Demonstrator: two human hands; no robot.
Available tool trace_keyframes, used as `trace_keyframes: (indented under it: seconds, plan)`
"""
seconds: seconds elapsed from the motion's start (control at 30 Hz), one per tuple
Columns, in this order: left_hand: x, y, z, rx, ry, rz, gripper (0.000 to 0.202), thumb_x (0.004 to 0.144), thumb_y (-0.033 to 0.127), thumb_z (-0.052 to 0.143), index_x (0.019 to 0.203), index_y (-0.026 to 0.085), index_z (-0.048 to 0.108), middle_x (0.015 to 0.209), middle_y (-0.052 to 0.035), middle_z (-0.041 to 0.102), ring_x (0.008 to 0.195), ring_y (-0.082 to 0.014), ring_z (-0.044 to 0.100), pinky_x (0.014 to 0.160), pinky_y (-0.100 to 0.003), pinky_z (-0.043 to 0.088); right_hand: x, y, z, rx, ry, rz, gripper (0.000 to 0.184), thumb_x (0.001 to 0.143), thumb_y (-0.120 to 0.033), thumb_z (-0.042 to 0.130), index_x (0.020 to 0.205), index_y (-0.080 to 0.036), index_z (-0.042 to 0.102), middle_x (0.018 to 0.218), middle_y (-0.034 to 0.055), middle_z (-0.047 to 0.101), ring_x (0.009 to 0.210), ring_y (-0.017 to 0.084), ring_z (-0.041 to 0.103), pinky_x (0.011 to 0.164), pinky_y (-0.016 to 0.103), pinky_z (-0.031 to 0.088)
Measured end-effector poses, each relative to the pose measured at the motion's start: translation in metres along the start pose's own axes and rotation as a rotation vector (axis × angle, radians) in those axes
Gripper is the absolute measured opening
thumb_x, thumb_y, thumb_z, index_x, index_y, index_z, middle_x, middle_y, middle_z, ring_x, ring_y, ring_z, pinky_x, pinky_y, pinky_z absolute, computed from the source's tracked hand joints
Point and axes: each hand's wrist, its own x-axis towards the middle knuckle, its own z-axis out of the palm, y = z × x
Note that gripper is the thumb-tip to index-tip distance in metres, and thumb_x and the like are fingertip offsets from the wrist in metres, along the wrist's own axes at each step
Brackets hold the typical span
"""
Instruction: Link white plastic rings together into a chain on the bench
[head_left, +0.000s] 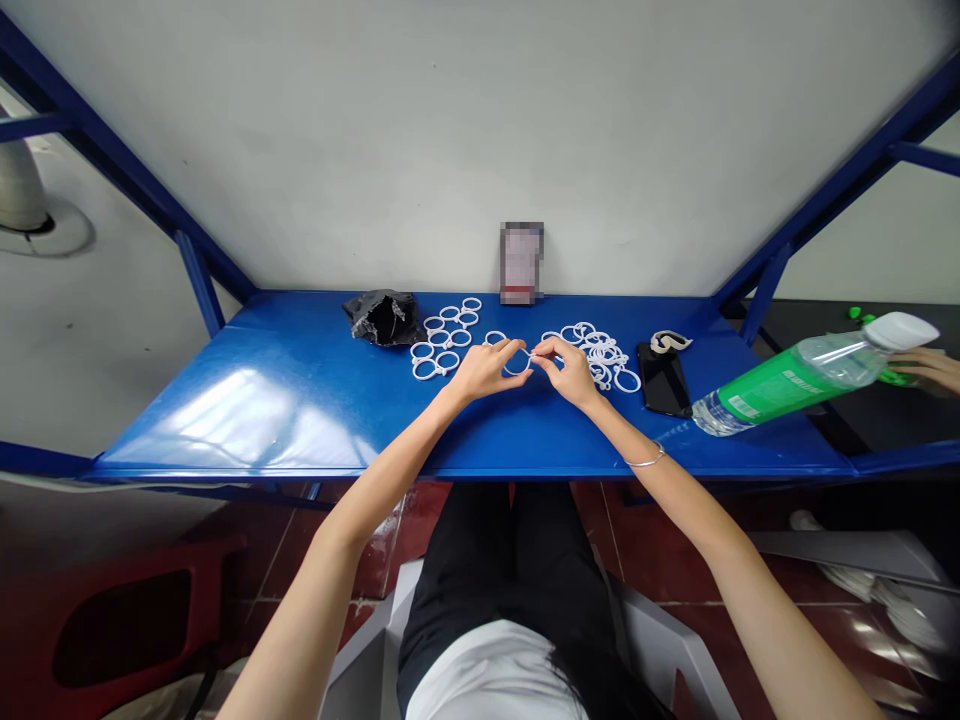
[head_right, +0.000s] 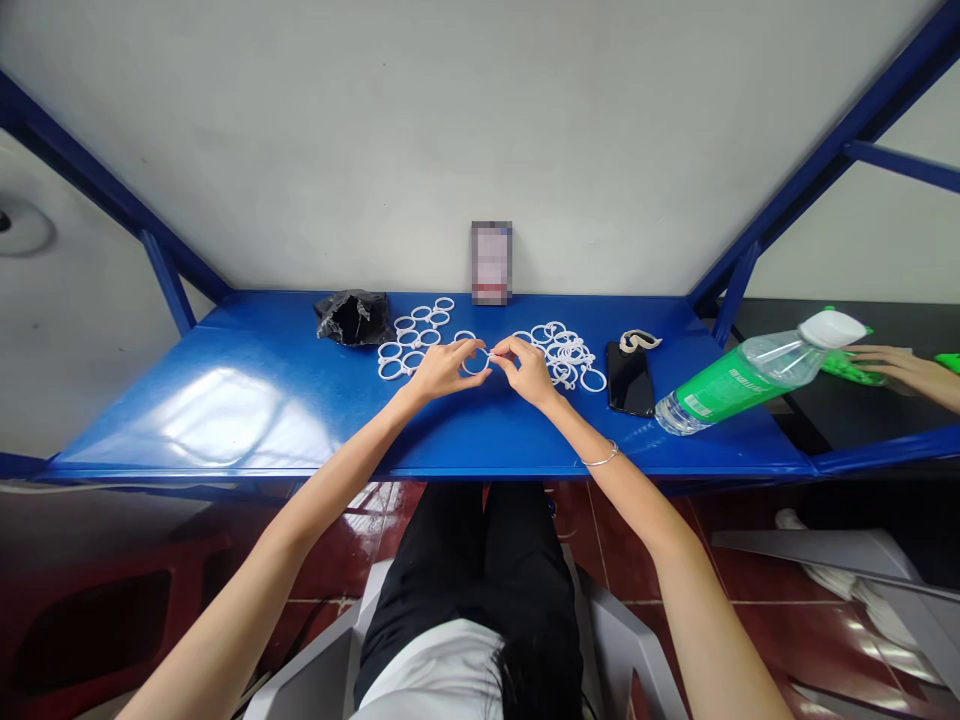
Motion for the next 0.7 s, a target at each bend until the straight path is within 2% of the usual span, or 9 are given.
trace_keyframes:
  seconds: [0.7]
  plan:
    - [-0.0003, -0.0007, 0.0016, -0.001, 0.007, 0.01, 0.037, 0.091, 0.047, 0.053, 0.111, 0.017, 0.06, 0.089, -0.006, 0.069, 0.059, -0.0118, 0.062, 0.049, -0.019, 0.035, -0.0007, 0.0021, 0.0006, 0.003, -0.011, 0.005, 0.018, 0.093, -0.034, 0.059, 0.08, -0.022, 0.061, 0.083, 0.0047, 0.069, 0.074, 0.02, 0.063, 0.069, 0.035, 0.052]
